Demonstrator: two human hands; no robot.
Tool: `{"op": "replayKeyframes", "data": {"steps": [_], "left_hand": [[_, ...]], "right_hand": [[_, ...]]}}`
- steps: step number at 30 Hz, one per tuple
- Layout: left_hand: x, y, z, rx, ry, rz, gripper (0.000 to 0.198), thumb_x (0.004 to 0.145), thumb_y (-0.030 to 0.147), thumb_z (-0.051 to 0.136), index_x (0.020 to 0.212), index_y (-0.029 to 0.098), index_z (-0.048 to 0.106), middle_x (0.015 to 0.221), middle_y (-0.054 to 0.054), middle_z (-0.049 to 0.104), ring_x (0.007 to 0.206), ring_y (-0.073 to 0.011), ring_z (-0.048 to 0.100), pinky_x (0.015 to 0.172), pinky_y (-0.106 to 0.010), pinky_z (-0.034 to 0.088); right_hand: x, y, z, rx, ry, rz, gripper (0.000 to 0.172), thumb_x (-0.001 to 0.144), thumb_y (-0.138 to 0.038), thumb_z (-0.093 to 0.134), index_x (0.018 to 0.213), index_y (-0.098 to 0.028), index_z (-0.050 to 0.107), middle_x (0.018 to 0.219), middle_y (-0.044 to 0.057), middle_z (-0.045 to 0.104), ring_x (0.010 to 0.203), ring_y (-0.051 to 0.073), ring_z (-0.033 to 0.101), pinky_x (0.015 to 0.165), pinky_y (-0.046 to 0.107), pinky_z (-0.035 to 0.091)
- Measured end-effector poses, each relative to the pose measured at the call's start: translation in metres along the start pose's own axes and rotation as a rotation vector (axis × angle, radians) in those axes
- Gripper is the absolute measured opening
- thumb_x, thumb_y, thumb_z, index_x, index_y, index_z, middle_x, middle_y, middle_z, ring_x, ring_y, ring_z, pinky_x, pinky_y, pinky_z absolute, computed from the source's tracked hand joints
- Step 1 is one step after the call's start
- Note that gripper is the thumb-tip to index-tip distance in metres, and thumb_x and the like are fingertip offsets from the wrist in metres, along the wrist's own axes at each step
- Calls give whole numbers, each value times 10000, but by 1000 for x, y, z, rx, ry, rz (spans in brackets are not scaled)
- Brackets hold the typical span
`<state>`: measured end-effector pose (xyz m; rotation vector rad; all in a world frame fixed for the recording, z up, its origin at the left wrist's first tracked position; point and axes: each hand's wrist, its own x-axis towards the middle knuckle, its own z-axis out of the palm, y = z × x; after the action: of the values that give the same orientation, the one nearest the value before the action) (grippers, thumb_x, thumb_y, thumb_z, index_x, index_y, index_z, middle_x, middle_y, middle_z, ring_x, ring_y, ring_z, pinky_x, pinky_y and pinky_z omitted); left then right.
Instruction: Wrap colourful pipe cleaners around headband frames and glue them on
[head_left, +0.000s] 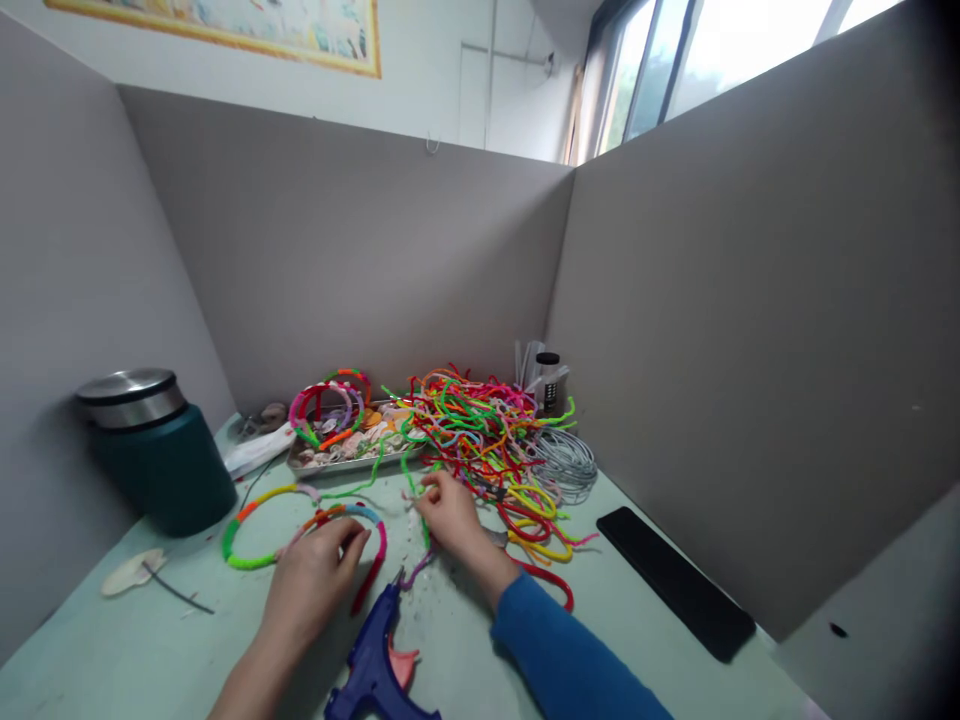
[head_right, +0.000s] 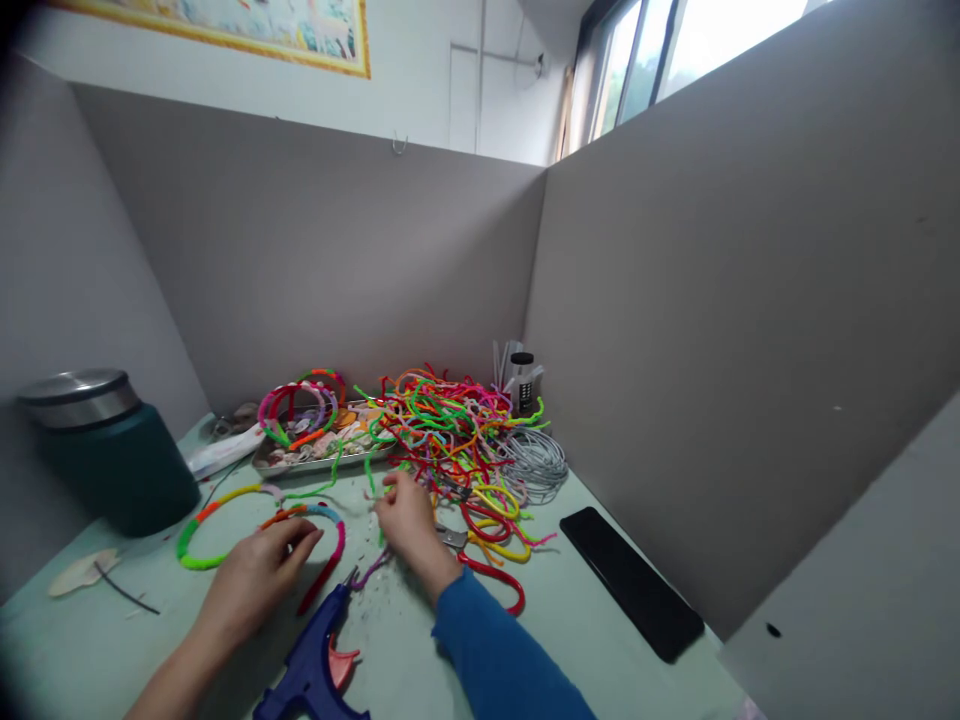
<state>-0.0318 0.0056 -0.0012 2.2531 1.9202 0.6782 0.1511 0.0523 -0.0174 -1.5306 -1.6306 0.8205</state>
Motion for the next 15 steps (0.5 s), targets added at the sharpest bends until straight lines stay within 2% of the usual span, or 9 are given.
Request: {"op": "replayKeyframes", "data": {"steps": [3, 6, 8, 11, 13, 15], "left_hand": [[0, 4, 1, -158, 40, -8, 266, 820, 399, 449, 820, 241, 662, 814, -10, 705, 753, -185, 622, 671, -254, 406], [0, 11, 1, -375, 9, -38, 306, 810, 447, 460, 816, 216, 661, 751, -9, 698, 635, -164, 603, 617, -250, 417], [-1, 15, 2, -568, -45, -79, 349, 801, 488, 463, 854, 195, 645, 738, -19, 696, 537, -142, 567, 533, -242, 404], [0, 17, 2, -802, -131, -146, 408, 755, 523, 521, 948, 173, 605, 754, -32, 700, 442, -110, 505, 431, -220, 348], [0, 14, 3, -837, -166, -168, 419, 736, 515, 551, 963, 165, 592, 714, -26, 691, 411, -95, 467, 401, -207, 315], [1, 9, 4, -830, -158, -179, 389, 738, 502, 550, 924, 164, 597, 683, -15, 677, 390, -82, 431, 385, -201, 294]], "right_hand": [[-1, -3, -6, 504, -123, 76, 306, 696, -246, 619, 976, -163, 526, 648, -33, 572, 539, 119, 557, 550, 262, 469], [-9, -11, -2, 879, -214, 104, 307, 610, -311, 692, 820, -157, 530, 594, -43, 551, 513, 111, 548, 548, 272, 482], [-17, -17, 6, 929, -208, 91, 298, 587, -325, 713, 752, -157, 531, 598, -38, 555, 533, 109, 549, 531, 243, 458], [-25, -23, 18, 859, -181, 72, 234, 612, -300, 700, 717, -152, 552, 608, -41, 547, 536, 82, 509, 482, 184, 368], [-28, -25, 19, 783, -226, 72, 192, 656, -305, 664, 729, -153, 573, 594, -46, 531, 518, 77, 481, 474, 183, 340], [-29, -23, 11, 654, -258, 32, 168, 691, -298, 632, 780, -159, 596, 632, -35, 552, 546, 92, 500, 504, 201, 365]]}}
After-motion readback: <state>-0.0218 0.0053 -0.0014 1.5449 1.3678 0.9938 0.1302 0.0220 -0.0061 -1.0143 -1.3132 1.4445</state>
